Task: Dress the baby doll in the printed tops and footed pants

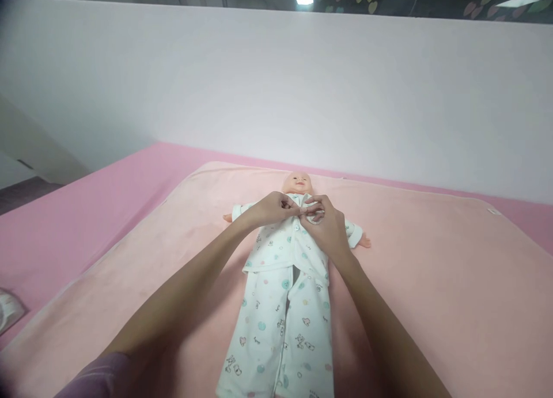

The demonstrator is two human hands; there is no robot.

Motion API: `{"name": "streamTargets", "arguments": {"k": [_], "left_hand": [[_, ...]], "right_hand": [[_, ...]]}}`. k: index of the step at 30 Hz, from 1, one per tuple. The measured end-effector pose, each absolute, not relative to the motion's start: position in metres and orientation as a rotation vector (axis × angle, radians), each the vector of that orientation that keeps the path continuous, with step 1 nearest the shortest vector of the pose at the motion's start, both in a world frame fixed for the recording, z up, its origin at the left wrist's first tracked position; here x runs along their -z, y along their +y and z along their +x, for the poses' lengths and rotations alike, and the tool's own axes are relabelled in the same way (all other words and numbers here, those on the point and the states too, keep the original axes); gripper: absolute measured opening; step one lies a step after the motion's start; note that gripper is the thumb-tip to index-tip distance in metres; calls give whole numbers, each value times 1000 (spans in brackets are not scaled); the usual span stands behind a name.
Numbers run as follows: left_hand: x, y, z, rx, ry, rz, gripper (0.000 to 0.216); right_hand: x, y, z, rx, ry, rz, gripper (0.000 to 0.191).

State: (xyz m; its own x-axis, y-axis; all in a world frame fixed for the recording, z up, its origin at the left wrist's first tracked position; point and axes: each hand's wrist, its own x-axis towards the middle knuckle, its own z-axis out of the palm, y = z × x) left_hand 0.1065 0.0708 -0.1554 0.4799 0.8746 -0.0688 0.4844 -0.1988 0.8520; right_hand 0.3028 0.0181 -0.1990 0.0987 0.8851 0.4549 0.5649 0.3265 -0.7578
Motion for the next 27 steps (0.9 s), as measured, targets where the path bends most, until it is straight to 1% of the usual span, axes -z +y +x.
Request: {"name": "streamTargets", "arguments": {"k": [3,9,13,16,19,21,24,27], "left_hand": [[155,71,107,-549,1172,1887,24],[160,82,99,-532,1015,1860,23],[165,86,97,-524,978,1859,26],[168,84,99,-578,1057,1867,27],[169,83,99,-662,1141,1926,38],[167,87,98,-739,1160,2017,39],[165,97,98,-808,1166,2167,34],[167,106,100,-782,1176,2240,19]], "right_hand": [[200,18,303,-428,-1586,-1334,36],[204,23,305,-519,-1553,-1293,43],[208,28,308,-648,-1509,-1261,46],[205,28,312,-698,-1490,-1246,46],[197,34,321,-644,-1601,-1294,43],[191,45,330,-598,-1690,-1348,42],[185,69,340,-627,-1831,-1402,37],[184,88,343,-643,-1916,-1425,28]]}}
